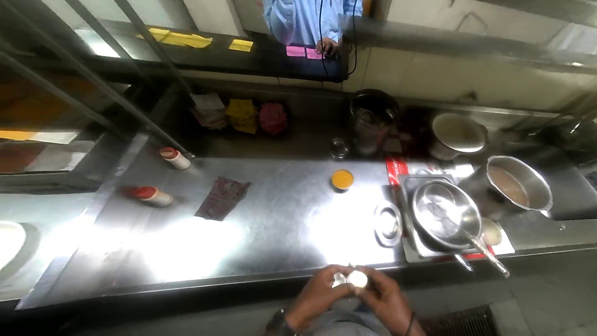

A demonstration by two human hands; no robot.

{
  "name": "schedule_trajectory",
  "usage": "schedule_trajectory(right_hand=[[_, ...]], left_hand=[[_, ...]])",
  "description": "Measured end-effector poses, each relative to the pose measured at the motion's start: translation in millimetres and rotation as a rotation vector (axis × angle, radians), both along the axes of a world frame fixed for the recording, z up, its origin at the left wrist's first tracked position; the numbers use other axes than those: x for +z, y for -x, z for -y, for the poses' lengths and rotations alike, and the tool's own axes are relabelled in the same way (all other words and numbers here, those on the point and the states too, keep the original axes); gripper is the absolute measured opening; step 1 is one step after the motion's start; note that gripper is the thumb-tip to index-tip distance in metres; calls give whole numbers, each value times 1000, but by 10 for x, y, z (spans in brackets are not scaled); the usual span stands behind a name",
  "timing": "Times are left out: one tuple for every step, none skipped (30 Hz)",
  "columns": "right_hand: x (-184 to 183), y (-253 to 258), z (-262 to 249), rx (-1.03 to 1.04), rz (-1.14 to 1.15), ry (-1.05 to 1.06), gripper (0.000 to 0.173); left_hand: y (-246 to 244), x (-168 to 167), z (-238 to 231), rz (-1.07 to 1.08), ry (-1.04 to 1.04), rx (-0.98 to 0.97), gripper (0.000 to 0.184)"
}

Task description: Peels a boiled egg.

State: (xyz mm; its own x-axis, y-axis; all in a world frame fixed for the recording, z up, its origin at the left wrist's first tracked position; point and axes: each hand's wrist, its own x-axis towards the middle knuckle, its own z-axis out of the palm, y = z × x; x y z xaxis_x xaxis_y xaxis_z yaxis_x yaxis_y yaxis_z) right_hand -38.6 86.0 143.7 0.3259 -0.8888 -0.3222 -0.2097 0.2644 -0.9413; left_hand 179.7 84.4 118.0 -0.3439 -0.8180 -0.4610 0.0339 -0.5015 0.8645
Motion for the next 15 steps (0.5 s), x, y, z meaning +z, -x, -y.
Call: schedule_trajectory(right_hand=[[-13,1,-6,10,-20,19,51],[-16,-2,-12,20,-47,34,49],[-5,-8,-16,33,-81,40,49],[10,-17,-21,47,-114,44,48],[22,-26,-27,61,-143,50,47],[31,-34,-34,75,-168,60,46],[28,-41,-42,87,-190,79,46],[16,-48,-52,96,-205,103,45],[-2,-54,-62,103,-217,126,44],[-19,-61,-71,109,-225,142,43],[-25,-72,-78,113,-232,146,42],[-18,-87,-85,114,-236,142,42],[-11,-104,-88,116,-239,132,42],[-6,-122,-91,118,-242,122,42],[-5,-139,-94,120,-245,121,42]], left_hand=[[-2,7,-6,24,12,-8,40],[-2,15,-9,51,29,-17,38],[-2,19,-10,82,48,-26,37],[-5,22,-15,119,62,-34,38],[-7,24,-19,160,74,-40,38],[-9,25,-18,197,79,-47,37],[-12,25,-15,217,71,-50,37],[-16,22,-15,222,49,-52,36],[-19,16,-18,215,29,-49,36],[-24,1,-21,205,10,-46,35],[-27,-13,-24,204,-3,-46,34],[-26,-19,-27,210,-14,-43,33],[-24,-21,-28,215,-22,-36,30],[-22,-19,-27,222,-31,-30,28],[-22,-10,-28,231,-39,-28,25]])
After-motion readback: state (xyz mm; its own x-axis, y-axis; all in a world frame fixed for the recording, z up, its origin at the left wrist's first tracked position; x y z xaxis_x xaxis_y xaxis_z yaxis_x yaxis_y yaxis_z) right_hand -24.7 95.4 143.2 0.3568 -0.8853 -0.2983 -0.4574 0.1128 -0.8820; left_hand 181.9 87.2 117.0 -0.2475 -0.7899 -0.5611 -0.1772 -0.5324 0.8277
